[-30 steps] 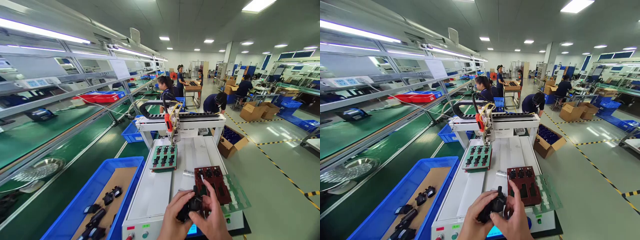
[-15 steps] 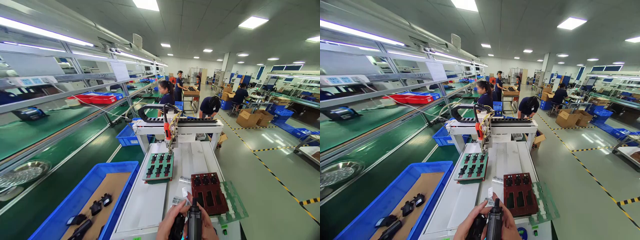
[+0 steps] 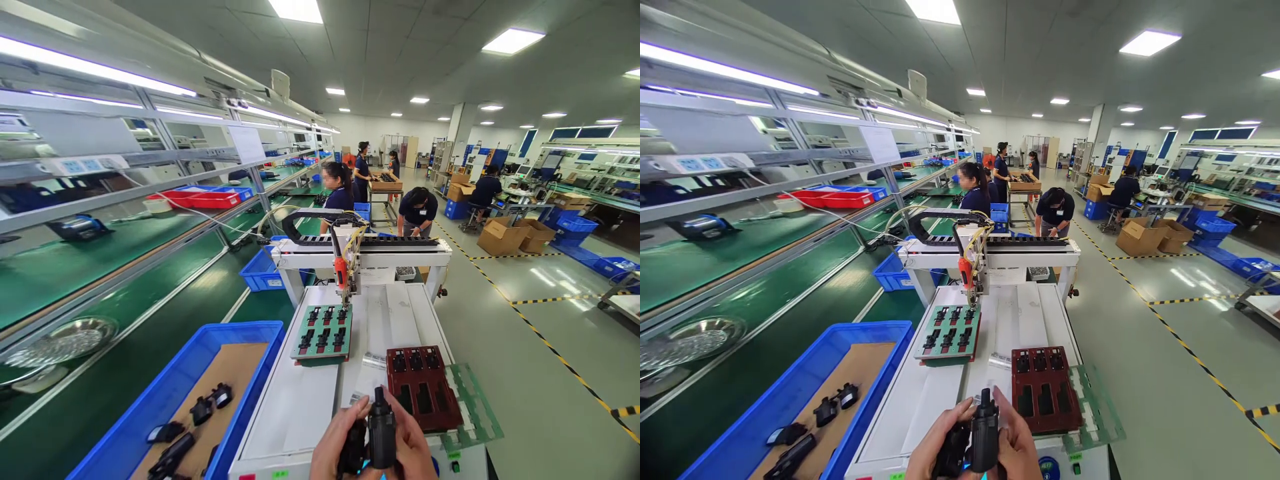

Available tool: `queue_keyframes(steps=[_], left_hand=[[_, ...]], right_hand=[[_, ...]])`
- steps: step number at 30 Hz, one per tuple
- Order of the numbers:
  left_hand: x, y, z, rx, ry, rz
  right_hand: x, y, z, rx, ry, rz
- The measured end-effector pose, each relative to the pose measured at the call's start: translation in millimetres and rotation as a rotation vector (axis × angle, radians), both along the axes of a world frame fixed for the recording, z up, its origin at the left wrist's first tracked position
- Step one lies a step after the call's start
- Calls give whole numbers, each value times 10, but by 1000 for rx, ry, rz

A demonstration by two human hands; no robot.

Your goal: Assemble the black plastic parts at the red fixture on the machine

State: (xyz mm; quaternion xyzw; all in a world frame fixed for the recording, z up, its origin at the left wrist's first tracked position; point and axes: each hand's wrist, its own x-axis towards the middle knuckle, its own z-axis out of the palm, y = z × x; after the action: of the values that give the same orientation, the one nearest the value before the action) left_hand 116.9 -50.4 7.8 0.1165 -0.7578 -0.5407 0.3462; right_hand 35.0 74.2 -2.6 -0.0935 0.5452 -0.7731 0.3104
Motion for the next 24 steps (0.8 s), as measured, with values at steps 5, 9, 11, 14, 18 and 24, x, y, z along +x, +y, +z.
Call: queue_keyframes(steps=[5,9,11,14,18,24], left_hand=[[-13,-71,97,3,-19,19],[-4,-124,193,107,-20,-34],[11,-143,239,170,3,-64],[45,-165,303,225,14,-100],[87,-186,391,252,-15,-107],[129,-231,466,355,-93,-113]], right_hand=[[6,89,-41,150,176,-155],[26,125,45,166,512,-427],[26,124,110,137,666,-416],[15,97,209,106,810,-369],[1,41,329,84,880,-333],[-25,0,388,50,845,-223]])
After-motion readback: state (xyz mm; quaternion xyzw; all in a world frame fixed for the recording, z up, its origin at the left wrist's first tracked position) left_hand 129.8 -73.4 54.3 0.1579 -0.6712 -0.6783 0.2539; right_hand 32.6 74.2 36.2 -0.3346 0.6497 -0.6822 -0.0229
